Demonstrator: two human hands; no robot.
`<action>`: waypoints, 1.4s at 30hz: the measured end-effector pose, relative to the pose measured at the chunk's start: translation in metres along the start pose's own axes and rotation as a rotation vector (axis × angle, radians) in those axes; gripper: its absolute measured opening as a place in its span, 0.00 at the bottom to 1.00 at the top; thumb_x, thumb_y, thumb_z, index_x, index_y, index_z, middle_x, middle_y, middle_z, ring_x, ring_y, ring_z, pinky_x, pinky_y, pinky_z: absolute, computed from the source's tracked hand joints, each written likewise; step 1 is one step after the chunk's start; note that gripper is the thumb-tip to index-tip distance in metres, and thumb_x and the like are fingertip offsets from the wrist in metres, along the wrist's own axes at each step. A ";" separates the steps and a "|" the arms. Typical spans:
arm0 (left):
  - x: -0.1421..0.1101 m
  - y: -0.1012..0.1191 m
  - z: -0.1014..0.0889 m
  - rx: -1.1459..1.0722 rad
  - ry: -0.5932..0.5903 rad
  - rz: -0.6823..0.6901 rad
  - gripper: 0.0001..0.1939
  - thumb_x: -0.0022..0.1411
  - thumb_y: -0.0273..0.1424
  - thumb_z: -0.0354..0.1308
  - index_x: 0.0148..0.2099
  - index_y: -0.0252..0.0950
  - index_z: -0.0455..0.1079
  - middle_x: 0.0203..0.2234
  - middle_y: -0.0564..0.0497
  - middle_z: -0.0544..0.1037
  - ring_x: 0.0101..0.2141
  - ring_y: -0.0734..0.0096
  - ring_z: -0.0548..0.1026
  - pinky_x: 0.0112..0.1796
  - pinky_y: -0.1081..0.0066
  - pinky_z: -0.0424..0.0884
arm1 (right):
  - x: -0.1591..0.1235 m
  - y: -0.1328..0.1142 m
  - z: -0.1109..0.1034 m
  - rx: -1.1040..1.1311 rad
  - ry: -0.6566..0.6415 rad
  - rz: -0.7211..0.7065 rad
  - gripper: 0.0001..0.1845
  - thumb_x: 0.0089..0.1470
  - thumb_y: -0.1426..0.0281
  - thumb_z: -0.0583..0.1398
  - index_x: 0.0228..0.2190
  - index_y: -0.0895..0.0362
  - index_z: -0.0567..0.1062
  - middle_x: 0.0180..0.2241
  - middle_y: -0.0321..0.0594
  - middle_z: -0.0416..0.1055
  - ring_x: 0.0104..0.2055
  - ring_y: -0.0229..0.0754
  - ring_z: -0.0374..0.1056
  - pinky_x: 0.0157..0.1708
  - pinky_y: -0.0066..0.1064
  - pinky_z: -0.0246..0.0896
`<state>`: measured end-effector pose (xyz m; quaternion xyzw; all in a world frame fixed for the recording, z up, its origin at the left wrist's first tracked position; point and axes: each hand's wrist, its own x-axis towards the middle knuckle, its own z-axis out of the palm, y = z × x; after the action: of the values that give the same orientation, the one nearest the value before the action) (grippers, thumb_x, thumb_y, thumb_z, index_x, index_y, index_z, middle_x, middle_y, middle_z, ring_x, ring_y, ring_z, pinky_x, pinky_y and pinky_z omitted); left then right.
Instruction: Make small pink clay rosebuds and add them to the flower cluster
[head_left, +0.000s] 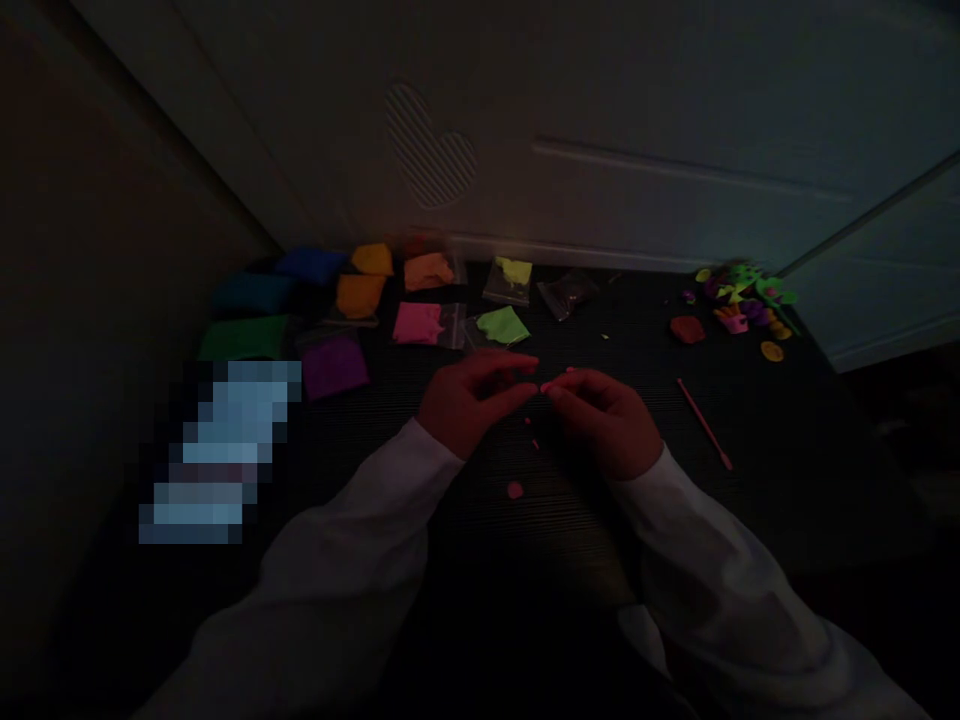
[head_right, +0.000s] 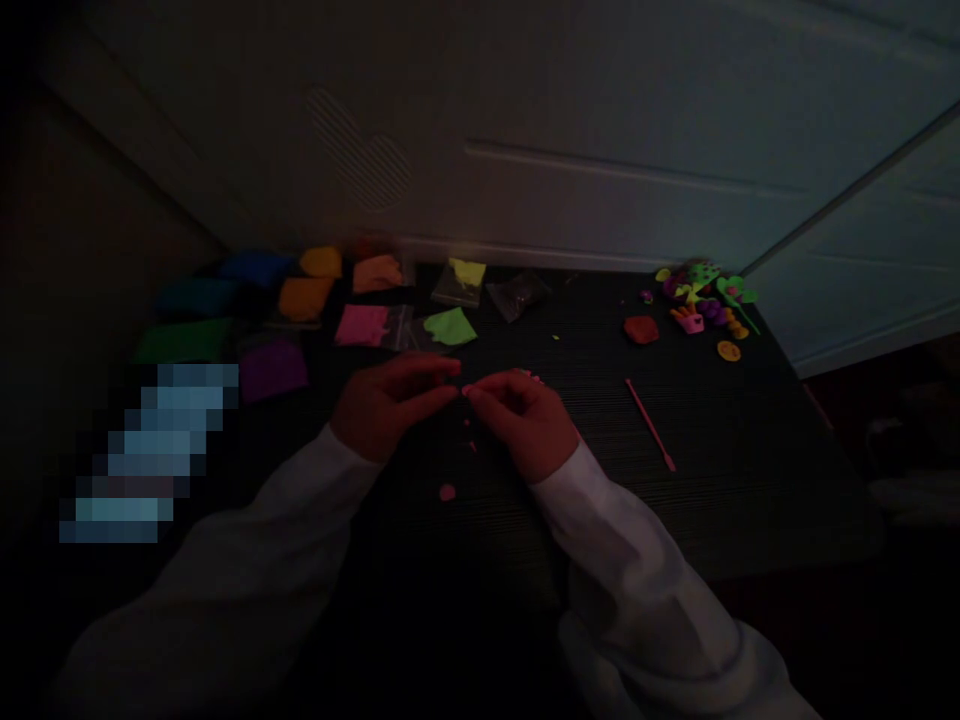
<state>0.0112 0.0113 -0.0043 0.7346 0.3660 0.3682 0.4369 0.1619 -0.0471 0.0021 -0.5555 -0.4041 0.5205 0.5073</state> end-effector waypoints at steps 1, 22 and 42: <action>0.001 -0.001 -0.001 -0.055 -0.024 -0.039 0.12 0.50 0.34 0.56 0.39 0.39 0.70 0.35 0.51 0.74 0.32 0.74 0.71 0.33 0.73 0.67 | -0.001 -0.001 0.000 -0.058 0.019 -0.037 0.09 0.41 0.65 0.61 0.25 0.57 0.71 0.22 0.31 0.65 0.19 0.27 0.56 0.19 0.22 0.50; 0.003 -0.003 0.003 -0.262 -0.162 -0.188 0.11 0.49 0.34 0.57 0.35 0.36 0.73 0.34 0.52 0.75 0.37 0.70 0.71 0.41 0.72 0.64 | -0.003 0.001 0.002 -0.674 0.126 -0.386 0.06 0.47 0.68 0.56 0.28 0.57 0.69 0.22 0.33 0.64 0.24 0.32 0.59 0.26 0.25 0.55; 0.001 -0.008 0.004 -0.495 -0.187 -0.207 0.06 0.51 0.31 0.56 0.28 0.36 0.73 0.27 0.54 0.72 0.31 0.75 0.68 0.35 0.74 0.61 | -0.001 0.000 -0.004 -0.615 0.030 -0.394 0.10 0.46 0.65 0.58 0.33 0.55 0.71 0.24 0.34 0.64 0.25 0.33 0.60 0.26 0.26 0.56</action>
<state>0.0133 0.0133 -0.0125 0.5950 0.2964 0.3304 0.6701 0.1653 -0.0489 0.0026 -0.6011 -0.6333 0.2589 0.4130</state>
